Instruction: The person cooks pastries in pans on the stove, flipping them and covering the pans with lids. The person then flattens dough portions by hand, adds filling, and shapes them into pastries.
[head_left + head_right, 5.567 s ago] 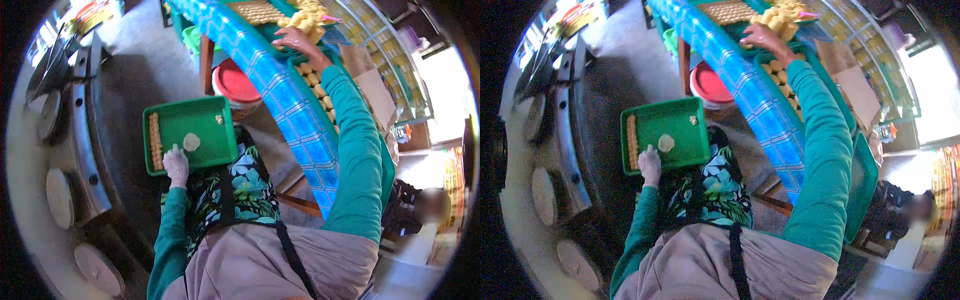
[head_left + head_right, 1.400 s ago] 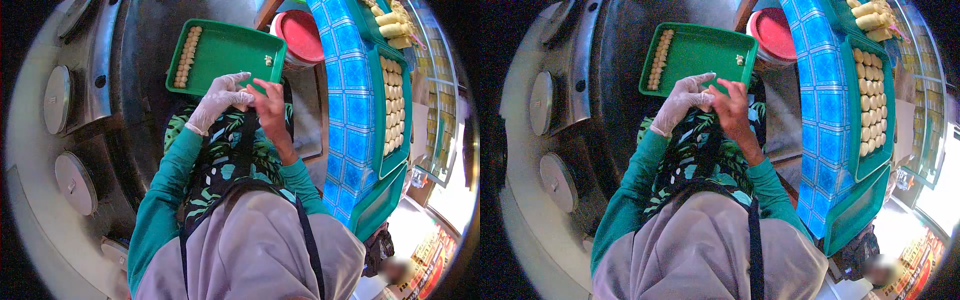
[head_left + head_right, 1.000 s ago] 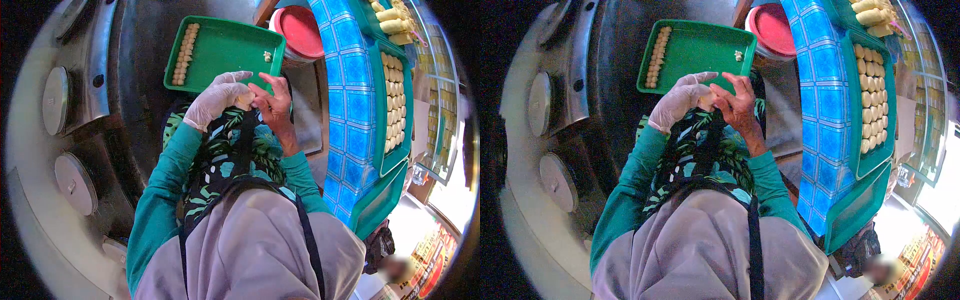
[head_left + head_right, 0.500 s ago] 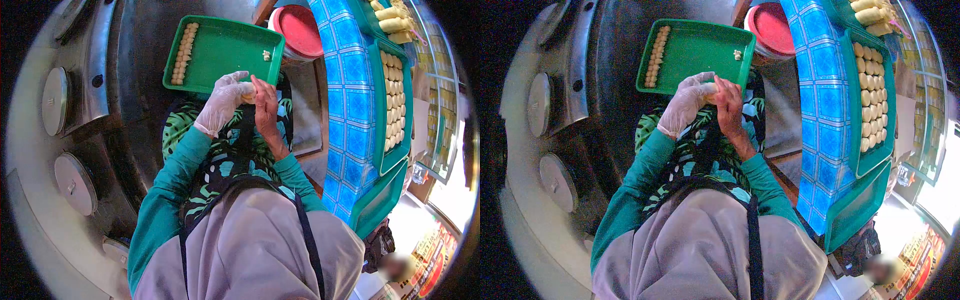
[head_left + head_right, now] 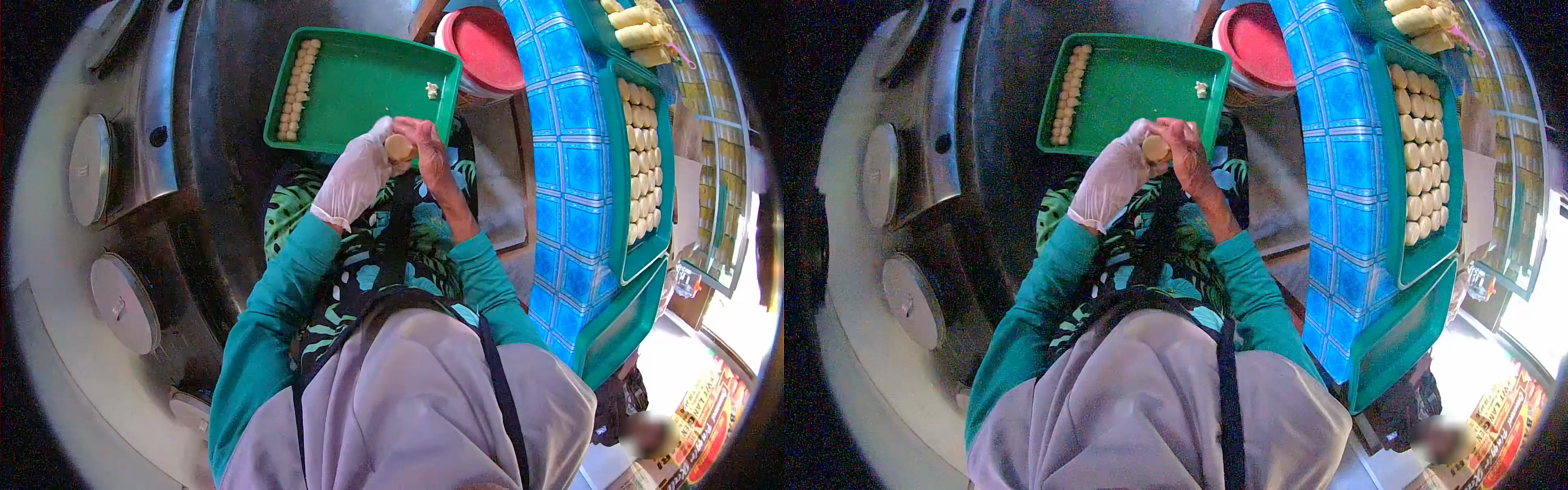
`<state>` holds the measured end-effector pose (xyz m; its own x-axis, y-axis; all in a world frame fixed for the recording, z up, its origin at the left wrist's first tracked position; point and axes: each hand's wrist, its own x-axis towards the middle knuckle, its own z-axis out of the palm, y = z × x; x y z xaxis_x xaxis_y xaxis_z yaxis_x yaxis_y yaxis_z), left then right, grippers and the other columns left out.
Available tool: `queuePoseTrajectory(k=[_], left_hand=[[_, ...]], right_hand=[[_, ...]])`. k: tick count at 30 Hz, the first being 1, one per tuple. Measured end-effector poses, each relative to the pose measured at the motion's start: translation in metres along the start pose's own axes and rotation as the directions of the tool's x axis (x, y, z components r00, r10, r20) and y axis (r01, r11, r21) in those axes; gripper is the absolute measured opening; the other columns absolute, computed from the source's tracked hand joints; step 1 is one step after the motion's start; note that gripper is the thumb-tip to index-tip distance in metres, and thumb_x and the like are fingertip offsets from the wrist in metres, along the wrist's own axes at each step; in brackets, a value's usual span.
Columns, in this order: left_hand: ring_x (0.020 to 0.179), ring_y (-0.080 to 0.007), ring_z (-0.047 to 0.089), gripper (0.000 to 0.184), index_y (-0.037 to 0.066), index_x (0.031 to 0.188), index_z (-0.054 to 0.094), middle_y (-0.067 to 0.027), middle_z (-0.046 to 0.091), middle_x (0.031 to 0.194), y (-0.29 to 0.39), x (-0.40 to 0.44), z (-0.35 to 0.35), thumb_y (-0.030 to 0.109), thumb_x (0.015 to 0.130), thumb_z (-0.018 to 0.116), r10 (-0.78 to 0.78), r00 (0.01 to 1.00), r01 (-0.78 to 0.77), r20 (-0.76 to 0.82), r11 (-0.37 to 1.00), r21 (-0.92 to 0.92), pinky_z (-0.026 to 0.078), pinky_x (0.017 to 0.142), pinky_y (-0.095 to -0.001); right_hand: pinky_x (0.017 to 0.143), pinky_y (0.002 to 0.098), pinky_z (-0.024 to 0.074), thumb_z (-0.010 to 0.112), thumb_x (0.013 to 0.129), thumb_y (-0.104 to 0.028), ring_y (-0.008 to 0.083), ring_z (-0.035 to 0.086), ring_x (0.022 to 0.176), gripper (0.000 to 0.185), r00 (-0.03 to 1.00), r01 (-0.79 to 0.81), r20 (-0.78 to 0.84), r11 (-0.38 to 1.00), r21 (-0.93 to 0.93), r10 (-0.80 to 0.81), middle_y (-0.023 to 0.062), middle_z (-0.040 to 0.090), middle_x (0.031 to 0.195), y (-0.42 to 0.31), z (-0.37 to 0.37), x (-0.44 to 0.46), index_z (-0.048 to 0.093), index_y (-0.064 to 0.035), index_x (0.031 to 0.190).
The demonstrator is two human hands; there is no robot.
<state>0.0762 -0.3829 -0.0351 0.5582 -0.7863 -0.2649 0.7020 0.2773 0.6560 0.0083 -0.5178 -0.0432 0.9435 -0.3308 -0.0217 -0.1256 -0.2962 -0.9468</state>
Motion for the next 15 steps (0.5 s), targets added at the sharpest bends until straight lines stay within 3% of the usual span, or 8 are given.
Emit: queuePoseTrajectory(k=[1, 2, 3, 4, 6, 7, 12, 15], left_hand=[[0.096, -0.0210, 0.064, 0.025, -0.003, 0.114, 0.057, -0.0126, 0.063, 0.110, 0.002, -0.002, -0.003, 0.009, 0.092, 0.059, -0.129, 0.988, 0.118, -0.079, 0.985, -0.126, 0.052, 0.085, -0.0332], [0.094, -0.0216, 0.064, 0.025, -0.003, 0.114, 0.058, -0.0131, 0.062, 0.110, 0.003, -0.004, -0.005, 0.011, 0.093, 0.059, -0.264, 0.954, 0.222, -0.141, 0.940, -0.258, 0.055, 0.081, -0.0343], [0.094, -0.0216, 0.064, 0.025, -0.003, 0.114, 0.058, -0.0131, 0.062, 0.110, 0.005, -0.005, -0.001, 0.011, 0.093, 0.059, -0.261, 0.955, 0.219, -0.143, 0.941, -0.257, 0.055, 0.081, -0.0343], [0.094, -0.0221, 0.064, 0.026, -0.004, 0.116, 0.057, -0.0133, 0.062, 0.110, 0.007, -0.005, 0.004, 0.010, 0.094, 0.059, -0.238, 0.953, 0.192, -0.188, 0.953, -0.234, 0.055, 0.081, -0.0351], [0.095, -0.0226, 0.064, 0.028, -0.004, 0.118, 0.056, -0.0135, 0.062, 0.110, 0.010, -0.004, 0.006, 0.010, 0.094, 0.059, -0.212, 0.949, 0.164, -0.233, 0.964, -0.210, 0.055, 0.082, -0.0358], [0.095, -0.0226, 0.064, 0.030, -0.005, 0.120, 0.055, -0.0138, 0.062, 0.110, 0.010, -0.004, 0.006, 0.009, 0.093, 0.059, -0.183, 0.960, 0.136, -0.214, 0.967, -0.217, 0.055, 0.083, -0.0360], [0.093, -0.0214, 0.066, 0.030, -0.005, 0.117, 0.057, -0.0126, 0.064, 0.105, 0.010, -0.003, 0.003, 0.009, 0.091, 0.061, -0.186, 0.968, 0.144, -0.166, 0.962, -0.233, 0.056, 0.082, -0.0351], [0.087, -0.0218, 0.068, 0.027, -0.005, 0.113, 0.061, -0.0118, 0.067, 0.097, 0.024, -0.008, 0.006, 0.010, 0.090, 0.062, -0.291, 0.954, 0.283, -0.077, 0.954, -0.100, 0.057, 0.078, -0.0340]], right_hand=[[0.105, 0.0387, 0.0336, 0.018, 0.102, -0.053, 0.0285, 0.050, 0.116, 0.070, 1.000, 0.002, 0.001, 1.000, 0.000, -0.002, 0.0173, 0.060, 0.121, -0.006, -0.004, 0.002, 0.066, -0.0054, 0.120], [0.104, 0.0372, 0.0363, 0.026, 0.102, -0.050, 0.0260, 0.052, 0.115, 0.063, 0.999, -0.033, -0.003, 0.994, 0.108, 0.033, 0.0158, 0.061, 0.119, -0.013, -0.009, 0.003, 0.066, -0.0041, 0.119], [0.102, 0.0358, 0.0389, 0.035, 0.103, -0.046, 0.0236, 0.055, 0.114, 0.055, 0.998, -0.066, -0.003, 0.975, 0.214, 0.068, 0.0142, 0.063, 0.117, -0.017, -0.013, 0.002, 0.066, -0.0028, 0.118], [0.102, 0.0358, 0.0389, 0.035, 0.103, -0.046, 0.0236, 0.055, 0.114, 0.055, 0.998, -0.064, 0.000, 0.975, 0.214, 0.066, 0.0142, 0.063, 0.117, -0.016, -0.018, 0.000, 0.066, -0.0028, 0.118], [0.094, 0.0310, 0.0453, 0.058, 0.095, -0.029, 0.0180, 0.059, 0.108, 0.036, 0.998, -0.050, -0.012, 0.914, 0.403, 0.060, 0.0103, 0.065, 0.113, -0.014, -0.029, -0.003, 0.066, -0.0010, 0.117], [0.088, 0.0274, 0.0481, 0.072, 0.082, -0.012, 0.0146, 0.062, 0.099, 0.032, 0.997, -0.069, 0.006, 0.893, 0.445, 0.074, 0.0075, 0.066, 0.109, -0.010, -0.029, -0.003, 0.068, -0.0014, 0.112], [0.083, 0.0265, 0.0484, 0.074, 0.077, -0.005, 0.0132, 0.062, 0.089, 0.023, 0.994, -0.113, 0.041, 0.911, 0.397, 0.105, 0.0057, 0.068, 0.097, 0.000, -0.029, -0.006, 0.072, -0.0010, 0.100], [0.080, 0.0263, 0.0487, 0.073, 0.077, -0.005, 0.0125, 0.063, 0.086, 0.022, 0.996, -0.086, 0.015, 0.935, 0.343, 0.086, 0.0041, 0.069, 0.089, -0.001, -0.029, -0.005, 0.072, -0.0008, 0.098]])
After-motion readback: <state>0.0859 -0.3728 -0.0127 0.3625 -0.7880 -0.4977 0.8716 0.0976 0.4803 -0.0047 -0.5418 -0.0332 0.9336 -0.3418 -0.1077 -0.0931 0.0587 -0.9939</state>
